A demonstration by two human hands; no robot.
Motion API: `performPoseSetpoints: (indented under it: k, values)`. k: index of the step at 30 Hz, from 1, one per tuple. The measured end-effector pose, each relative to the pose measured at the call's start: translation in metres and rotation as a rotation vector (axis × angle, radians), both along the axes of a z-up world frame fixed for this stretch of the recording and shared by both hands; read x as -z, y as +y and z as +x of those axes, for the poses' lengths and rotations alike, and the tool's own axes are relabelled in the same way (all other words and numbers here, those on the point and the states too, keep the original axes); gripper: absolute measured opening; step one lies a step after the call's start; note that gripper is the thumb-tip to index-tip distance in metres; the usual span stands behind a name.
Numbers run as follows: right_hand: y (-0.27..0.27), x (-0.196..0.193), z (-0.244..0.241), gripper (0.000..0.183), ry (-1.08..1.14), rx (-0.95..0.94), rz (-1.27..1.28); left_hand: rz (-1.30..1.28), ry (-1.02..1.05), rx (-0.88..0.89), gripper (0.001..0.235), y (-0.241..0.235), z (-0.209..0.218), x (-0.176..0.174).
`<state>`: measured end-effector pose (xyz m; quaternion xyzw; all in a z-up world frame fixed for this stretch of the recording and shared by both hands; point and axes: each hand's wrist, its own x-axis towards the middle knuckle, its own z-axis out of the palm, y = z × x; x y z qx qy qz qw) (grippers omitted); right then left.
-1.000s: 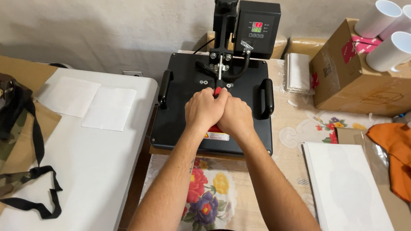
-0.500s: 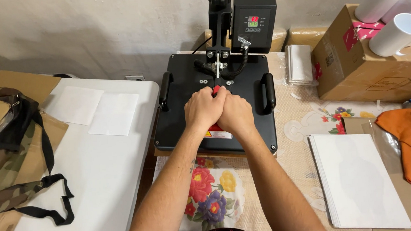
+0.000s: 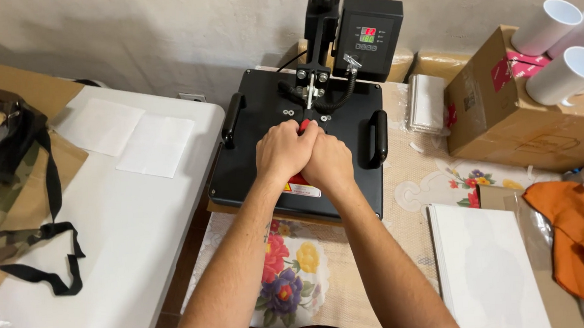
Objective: The person prepares a substrate for printing by aligning a transfer sheet, covering it with a teflon sheet, and then engaging the heat press lever.
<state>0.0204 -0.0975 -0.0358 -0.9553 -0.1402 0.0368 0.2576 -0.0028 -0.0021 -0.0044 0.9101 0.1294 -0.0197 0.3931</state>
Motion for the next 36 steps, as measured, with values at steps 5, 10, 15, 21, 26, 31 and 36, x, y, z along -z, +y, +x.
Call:
performPoseSetpoints:
  k: [5,10,15,21,26,31,36]
  values:
    - [0.000,-0.003,0.000,0.040,0.006,-0.001,-0.004,-0.001,-0.013,-0.005,0.070,0.000,0.001,0.002]
    - [0.000,-0.010,-0.003,0.043,0.026,0.003,0.024,-0.007,-0.032,-0.001,0.073,-0.001,0.001,0.003]
    - [-0.001,-0.009,-0.001,0.043,0.031,0.000,0.011,-0.016,-0.029,0.004,0.072,-0.002,-0.001,-0.001]
    - [-0.002,-0.009,-0.003,0.043,0.030,0.019,0.013,-0.010,-0.023,0.022,0.071,0.000,0.001,0.002]
    - [-0.001,-0.007,-0.002,0.041,0.024,0.037,0.001,-0.001,-0.011,0.049,0.070,0.003,0.003,0.003]
    - [0.005,-0.012,-0.003,0.040,0.046,0.072,-0.027,0.107,0.038,0.039,0.069,0.009,0.016,0.018]
    - [0.019,0.029,-0.003,0.031,-0.158,0.200,0.064,0.207,0.015,0.070,0.063,0.021,0.019,0.035]
